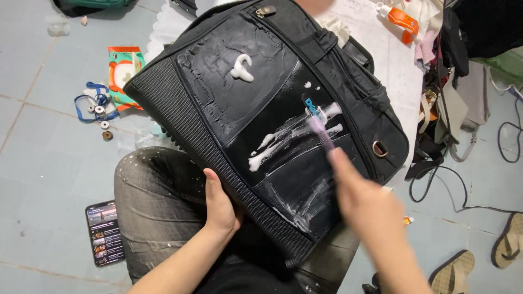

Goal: Cleaning a black laptop bag using wet wipes, foam cleaner, and a toothbrush.

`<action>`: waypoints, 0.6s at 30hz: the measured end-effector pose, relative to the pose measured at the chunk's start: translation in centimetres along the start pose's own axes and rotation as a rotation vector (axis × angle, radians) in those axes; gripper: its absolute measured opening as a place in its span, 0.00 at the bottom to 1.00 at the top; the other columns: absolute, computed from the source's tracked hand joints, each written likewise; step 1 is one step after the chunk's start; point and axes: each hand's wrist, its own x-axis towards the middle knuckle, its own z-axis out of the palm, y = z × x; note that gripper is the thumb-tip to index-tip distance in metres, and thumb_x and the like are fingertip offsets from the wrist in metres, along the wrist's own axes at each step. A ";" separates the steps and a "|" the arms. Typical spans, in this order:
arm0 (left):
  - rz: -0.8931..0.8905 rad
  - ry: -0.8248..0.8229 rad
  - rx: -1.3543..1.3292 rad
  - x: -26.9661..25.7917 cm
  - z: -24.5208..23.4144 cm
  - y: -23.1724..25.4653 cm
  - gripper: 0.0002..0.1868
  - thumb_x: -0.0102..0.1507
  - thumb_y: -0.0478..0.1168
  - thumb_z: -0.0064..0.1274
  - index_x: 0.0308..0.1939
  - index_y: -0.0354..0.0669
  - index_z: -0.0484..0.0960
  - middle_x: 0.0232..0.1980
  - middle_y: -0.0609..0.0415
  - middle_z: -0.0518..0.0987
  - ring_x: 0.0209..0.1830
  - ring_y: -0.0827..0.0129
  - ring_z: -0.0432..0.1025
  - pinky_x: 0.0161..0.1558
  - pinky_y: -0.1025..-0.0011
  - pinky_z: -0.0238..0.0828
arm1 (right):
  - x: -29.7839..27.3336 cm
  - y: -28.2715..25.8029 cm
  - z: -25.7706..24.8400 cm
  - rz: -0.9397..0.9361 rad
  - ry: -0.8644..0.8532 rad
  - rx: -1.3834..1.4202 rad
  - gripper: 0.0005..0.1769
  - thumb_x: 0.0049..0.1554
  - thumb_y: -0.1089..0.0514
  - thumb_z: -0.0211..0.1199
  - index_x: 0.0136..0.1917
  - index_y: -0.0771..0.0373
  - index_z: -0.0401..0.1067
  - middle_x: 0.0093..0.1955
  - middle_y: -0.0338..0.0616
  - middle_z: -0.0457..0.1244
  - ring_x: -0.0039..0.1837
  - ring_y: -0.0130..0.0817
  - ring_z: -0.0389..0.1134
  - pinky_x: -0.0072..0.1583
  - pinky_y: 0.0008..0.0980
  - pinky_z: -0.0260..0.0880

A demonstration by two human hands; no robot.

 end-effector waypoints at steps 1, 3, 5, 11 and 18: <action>0.000 -0.002 0.001 0.1 -0.2 0.0 0.48 0.55 0.71 0.34 0.71 0.45 0.65 0.76 0.46 0.69 0.73 0.52 0.64 0.70 0.51 0.60 | -0.1 -0.2 0.2 0.001 0.001 0.000 0.35 0.58 0.52 0.61 0.77 0.30 0.63 0.26 0.44 0.66 0.25 0.46 0.67 0.32 0.48 0.65; 0.034 -0.044 0.032 0.2 -0.3 -0.4 0.49 0.56 0.73 0.33 0.72 0.46 0.63 0.78 0.45 0.66 0.76 0.50 0.61 0.72 0.47 0.57 | -0.2 -0.4 0.5 -0.020 0.029 -0.014 0.35 0.60 0.53 0.59 0.80 0.42 0.62 0.28 0.44 0.67 0.26 0.44 0.68 0.31 0.47 0.64; 0.017 -0.025 0.014 0.2 -0.4 -0.3 0.48 0.56 0.72 0.34 0.71 0.46 0.64 0.77 0.46 0.67 0.75 0.51 0.62 0.72 0.49 0.58 | -0.3 -0.2 -0.1 -0.039 0.016 0.022 0.35 0.58 0.55 0.60 0.79 0.40 0.63 0.27 0.44 0.66 0.26 0.44 0.66 0.31 0.47 0.63; 0.020 -0.041 -0.028 0.2 -0.6 -0.5 0.46 0.57 0.70 0.35 0.70 0.44 0.66 0.75 0.46 0.69 0.73 0.53 0.65 0.71 0.51 0.60 | 3.1 0.1 -1.6 -0.004 0.125 -0.005 0.26 0.63 0.55 0.61 0.74 0.41 0.73 0.29 0.45 0.67 0.27 0.44 0.67 0.33 0.42 0.65; 0.052 -0.065 -0.007 0.9 -1.1 -1.1 0.48 0.57 0.72 0.36 0.71 0.45 0.66 0.75 0.46 0.69 0.74 0.52 0.64 0.72 0.50 0.59 | 3.5 -2.2 -2.2 -0.125 0.048 0.009 0.33 0.59 0.54 0.61 0.77 0.36 0.66 0.25 0.45 0.66 0.23 0.43 0.66 0.31 0.45 0.66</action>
